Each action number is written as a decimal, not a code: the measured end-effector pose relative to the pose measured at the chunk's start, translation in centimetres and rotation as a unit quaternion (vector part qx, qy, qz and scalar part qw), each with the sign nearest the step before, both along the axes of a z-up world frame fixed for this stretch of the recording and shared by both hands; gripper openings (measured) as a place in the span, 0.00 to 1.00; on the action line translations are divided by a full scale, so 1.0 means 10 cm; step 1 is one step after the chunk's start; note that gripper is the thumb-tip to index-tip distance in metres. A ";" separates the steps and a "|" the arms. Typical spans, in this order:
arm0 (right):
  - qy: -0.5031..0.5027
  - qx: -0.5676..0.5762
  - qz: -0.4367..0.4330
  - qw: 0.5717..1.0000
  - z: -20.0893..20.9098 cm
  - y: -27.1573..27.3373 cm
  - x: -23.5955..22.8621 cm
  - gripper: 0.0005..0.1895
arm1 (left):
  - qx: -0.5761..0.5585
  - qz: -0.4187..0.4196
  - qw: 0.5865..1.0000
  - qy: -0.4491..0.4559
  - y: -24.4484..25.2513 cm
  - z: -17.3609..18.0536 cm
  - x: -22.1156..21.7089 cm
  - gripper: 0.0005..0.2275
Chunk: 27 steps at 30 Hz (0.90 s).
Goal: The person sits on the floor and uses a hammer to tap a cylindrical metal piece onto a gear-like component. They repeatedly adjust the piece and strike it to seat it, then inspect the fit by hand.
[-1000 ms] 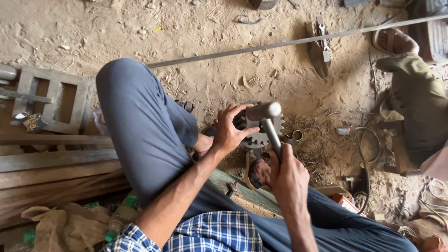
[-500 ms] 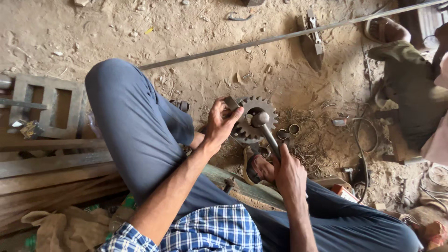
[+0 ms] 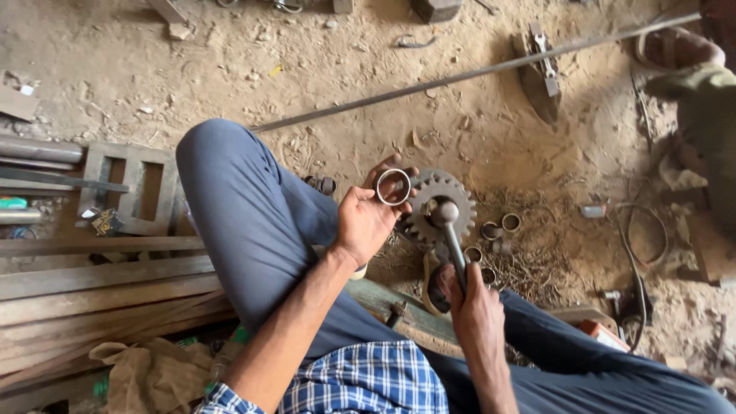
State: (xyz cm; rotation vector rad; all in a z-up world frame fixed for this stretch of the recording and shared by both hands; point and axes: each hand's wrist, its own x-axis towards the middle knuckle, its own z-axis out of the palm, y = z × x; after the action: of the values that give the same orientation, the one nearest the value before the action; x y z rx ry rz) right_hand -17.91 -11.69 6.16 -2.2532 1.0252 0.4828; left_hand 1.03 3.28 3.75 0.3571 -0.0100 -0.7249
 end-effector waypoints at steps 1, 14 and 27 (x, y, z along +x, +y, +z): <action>-0.031 -0.002 0.009 0.999 -0.03 0.00 -0.04 0.11 | -0.021 -0.002 1.000 0.003 -0.01 -0.01 0.00 0.27; -0.181 0.239 -0.124 0.946 -0.36 -0.17 -0.13 0.29 | 0.352 0.051 0.886 -0.299 -0.24 -0.22 -0.11 0.24; -0.242 0.013 -0.034 0.970 0.29 -0.15 0.01 0.23 | 0.510 0.117 0.725 -0.448 -0.23 -0.31 -0.12 0.27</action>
State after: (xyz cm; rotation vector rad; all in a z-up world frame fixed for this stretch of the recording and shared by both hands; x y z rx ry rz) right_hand -17.79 -13.17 9.10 -2.1487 0.8270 -0.0866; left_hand -0.12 0.93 0.66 1.7345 -0.4953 -0.1683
